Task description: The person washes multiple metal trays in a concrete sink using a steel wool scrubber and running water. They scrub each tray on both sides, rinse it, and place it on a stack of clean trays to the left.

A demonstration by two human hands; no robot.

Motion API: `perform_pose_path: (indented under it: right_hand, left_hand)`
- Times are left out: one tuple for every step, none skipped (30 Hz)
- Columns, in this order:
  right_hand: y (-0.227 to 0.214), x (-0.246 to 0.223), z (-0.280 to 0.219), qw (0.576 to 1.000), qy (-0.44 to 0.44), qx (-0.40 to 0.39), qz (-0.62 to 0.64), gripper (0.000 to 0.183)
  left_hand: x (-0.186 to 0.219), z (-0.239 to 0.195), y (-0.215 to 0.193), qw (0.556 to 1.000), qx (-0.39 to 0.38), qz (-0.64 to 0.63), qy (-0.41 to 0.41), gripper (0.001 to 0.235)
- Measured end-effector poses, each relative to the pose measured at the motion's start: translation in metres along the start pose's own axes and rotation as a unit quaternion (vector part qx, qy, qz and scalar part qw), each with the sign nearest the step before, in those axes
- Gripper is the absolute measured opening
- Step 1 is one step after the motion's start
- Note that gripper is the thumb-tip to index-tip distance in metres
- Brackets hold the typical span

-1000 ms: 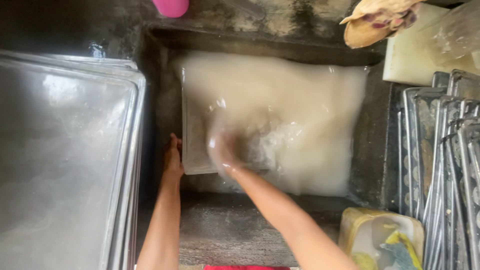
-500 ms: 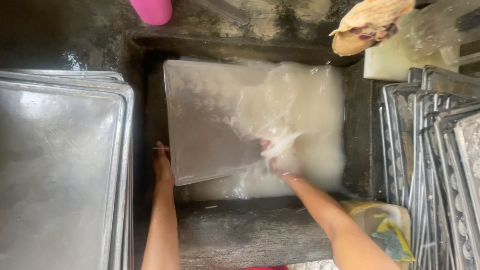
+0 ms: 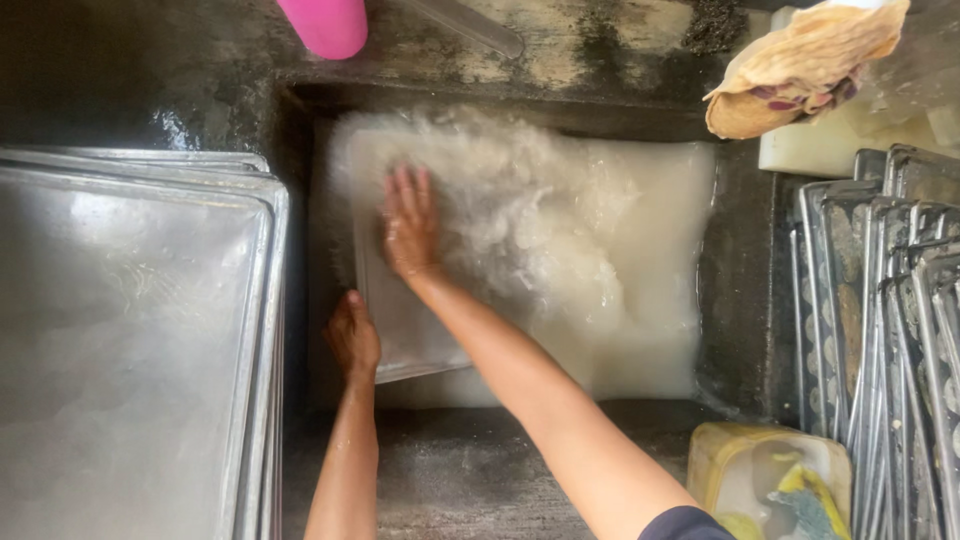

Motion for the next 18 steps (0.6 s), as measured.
perform_pose_path:
  right_hand:
    - [-0.003,-0.02,-0.007,0.999,-0.03,-0.031,0.031,0.061]
    - [-0.011,-0.039,-0.027,0.994,-0.061,-0.062,0.062,0.06]
    - [-0.03,-0.048,-0.051,0.987,-0.101,-0.058,0.112,0.056]
    - [-0.053,-0.05,-0.081,0.975,-0.141,-0.054,0.161,0.053]
    - [-0.075,-0.038,-0.115,0.967,-0.218,-0.075,0.111,0.05]
    - [-0.086,-0.02,-0.133,0.962,-0.243,-0.083,0.09,0.045]
    - [-0.095,0.013,-0.148,0.952,-0.248,-0.12,0.134,0.045]
    - [-0.101,0.054,-0.163,0.949,-0.278,-0.151,0.011,0.046]
    - [-0.111,0.098,-0.166,0.956,-0.246,-0.159,-0.018,0.046]
    - [-0.12,0.143,-0.162,0.967,-0.194,-0.159,-0.037,0.045]
    - [-0.129,0.186,-0.157,0.976,-0.136,-0.156,-0.061,0.045]
    - [-0.135,0.222,-0.149,0.983,-0.079,-0.145,-0.084,0.045]
    - [-0.134,0.25,-0.14,0.986,-0.03,-0.131,-0.103,0.045]
    - [-0.131,0.274,-0.128,0.986,0.018,-0.115,-0.12,0.045]
    - [-0.124,0.292,-0.114,0.984,0.059,-0.1,-0.132,0.045]
    - [-0.115,0.305,-0.098,0.982,0.091,-0.088,-0.138,0.045]
    - [-0.103,0.311,-0.081,0.98,0.119,-0.077,-0.139,0.045]
    - [-0.091,0.313,-0.064,0.978,0.142,-0.065,-0.138,0.046]
  left_hand:
    - [-0.002,0.0,-0.001,1.0,0.006,-0.002,0.019,0.071]
    - [-0.004,-0.002,-0.003,0.999,0.013,-0.004,0.037,0.07]
    - [-0.003,0.003,0.001,0.998,0.019,-0.011,0.062,0.069]
    - [-0.004,0.003,0.0,0.997,0.028,-0.023,0.067,0.068]
    - [-0.006,0.001,0.0,0.996,0.036,-0.036,0.073,0.066]
    - [-0.005,0.001,-0.001,0.995,0.043,-0.049,0.079,0.065]
    - [-0.011,-0.001,0.002,0.998,0.036,-0.038,0.042,0.064]
    - [-0.016,-0.004,0.003,0.999,0.028,-0.027,0.006,0.064]
    - [-0.019,-0.005,0.003,0.999,0.022,-0.015,-0.03,0.064]
    - [-0.009,-0.006,0.0,0.999,0.029,-0.02,0.014,0.062]
    - [0.0,-0.008,-0.003,0.997,0.035,-0.024,0.057,0.06]
    - [0.011,-0.01,-0.005,0.994,0.042,-0.028,0.101,0.059]
    - [0.015,-0.01,-0.005,0.995,0.034,-0.033,0.087,0.058]
    - [0.019,-0.012,-0.006,0.996,0.025,-0.039,0.072,0.057]
    - [0.022,-0.015,-0.006,0.997,0.019,-0.042,0.057,0.057]
    - [0.027,-0.017,-0.004,0.998,0.019,-0.038,0.047,0.057]
    - [0.032,-0.019,-0.003,0.999,0.019,-0.031,0.038,0.056]
    - [0.035,-0.02,-0.004,0.999,0.02,-0.025,0.029,0.056]
Point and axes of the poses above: each hand's wrist, its own z-axis towards the middle knuckle, its own y-axis out of the palm, x = y × z, the point moved 7 cm from there along z, towards the middle knuckle, and after that the axes turned 11 degrees about -z, right-handed, at the moved point
